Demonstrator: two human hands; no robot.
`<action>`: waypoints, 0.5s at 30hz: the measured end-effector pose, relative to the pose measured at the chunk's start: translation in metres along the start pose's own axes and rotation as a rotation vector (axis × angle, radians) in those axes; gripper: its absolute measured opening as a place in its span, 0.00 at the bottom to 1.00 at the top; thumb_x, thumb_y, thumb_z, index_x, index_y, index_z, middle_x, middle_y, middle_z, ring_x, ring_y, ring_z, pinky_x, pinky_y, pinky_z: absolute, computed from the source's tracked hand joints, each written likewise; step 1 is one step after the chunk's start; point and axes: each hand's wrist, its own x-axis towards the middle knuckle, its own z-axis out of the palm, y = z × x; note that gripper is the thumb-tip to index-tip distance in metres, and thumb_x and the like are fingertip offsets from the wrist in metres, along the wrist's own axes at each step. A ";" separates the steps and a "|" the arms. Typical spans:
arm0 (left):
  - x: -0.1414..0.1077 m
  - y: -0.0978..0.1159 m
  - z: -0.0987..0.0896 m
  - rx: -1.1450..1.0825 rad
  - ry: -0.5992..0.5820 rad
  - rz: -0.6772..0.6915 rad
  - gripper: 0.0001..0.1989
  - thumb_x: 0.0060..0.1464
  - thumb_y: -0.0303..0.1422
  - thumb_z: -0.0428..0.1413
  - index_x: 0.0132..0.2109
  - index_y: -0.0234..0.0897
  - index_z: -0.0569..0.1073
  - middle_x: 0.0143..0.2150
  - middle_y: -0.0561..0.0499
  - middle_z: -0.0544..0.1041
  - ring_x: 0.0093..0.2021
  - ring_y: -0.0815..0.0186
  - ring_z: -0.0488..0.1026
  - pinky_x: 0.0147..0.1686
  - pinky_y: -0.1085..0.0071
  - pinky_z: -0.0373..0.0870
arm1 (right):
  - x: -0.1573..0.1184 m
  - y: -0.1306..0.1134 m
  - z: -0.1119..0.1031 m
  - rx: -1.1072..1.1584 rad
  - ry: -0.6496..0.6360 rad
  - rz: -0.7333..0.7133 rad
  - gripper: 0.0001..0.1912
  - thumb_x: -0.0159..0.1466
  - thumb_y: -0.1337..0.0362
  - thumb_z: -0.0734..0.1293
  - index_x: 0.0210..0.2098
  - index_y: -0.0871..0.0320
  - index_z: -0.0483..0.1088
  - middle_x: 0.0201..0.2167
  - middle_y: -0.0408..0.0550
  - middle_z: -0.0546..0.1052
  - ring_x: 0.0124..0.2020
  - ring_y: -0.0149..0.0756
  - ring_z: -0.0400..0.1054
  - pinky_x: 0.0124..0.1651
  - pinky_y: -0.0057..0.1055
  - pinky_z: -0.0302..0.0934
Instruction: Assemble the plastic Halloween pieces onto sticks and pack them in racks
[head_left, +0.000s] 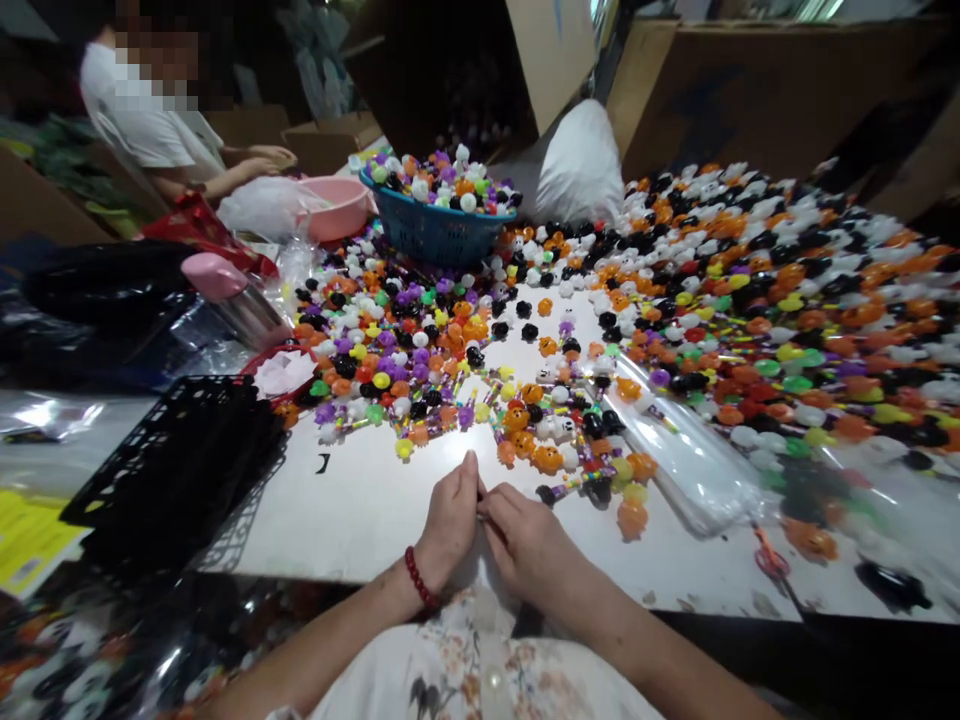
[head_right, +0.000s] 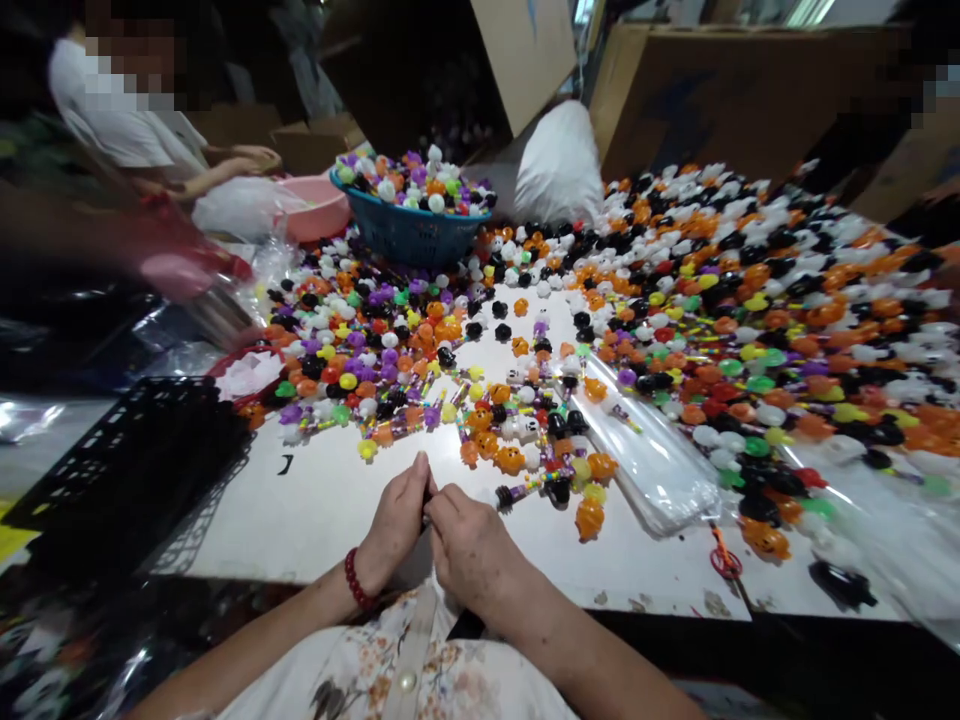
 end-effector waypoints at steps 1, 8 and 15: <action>0.002 0.000 0.000 -0.017 -0.006 -0.010 0.31 0.61 0.58 0.41 0.24 0.38 0.66 0.21 0.54 0.67 0.25 0.66 0.63 0.30 0.68 0.62 | 0.001 0.003 -0.001 0.000 0.003 0.007 0.10 0.63 0.76 0.59 0.38 0.59 0.68 0.34 0.50 0.71 0.35 0.39 0.70 0.38 0.34 0.68; 0.024 0.007 -0.021 0.171 0.025 0.171 0.22 0.65 0.49 0.43 0.33 0.39 0.69 0.32 0.50 0.74 0.34 0.63 0.70 0.36 0.67 0.66 | 0.013 0.045 -0.058 -0.235 0.275 0.050 0.22 0.63 0.76 0.59 0.56 0.60 0.66 0.54 0.59 0.70 0.56 0.49 0.63 0.59 0.54 0.61; 0.061 -0.005 -0.018 0.600 0.096 0.434 0.09 0.62 0.33 0.48 0.47 0.37 0.69 0.47 0.43 0.72 0.48 0.56 0.71 0.50 0.58 0.68 | 0.091 0.061 -0.043 -0.492 0.068 -0.022 0.23 0.62 0.76 0.63 0.57 0.63 0.67 0.59 0.62 0.69 0.63 0.53 0.55 0.63 0.51 0.54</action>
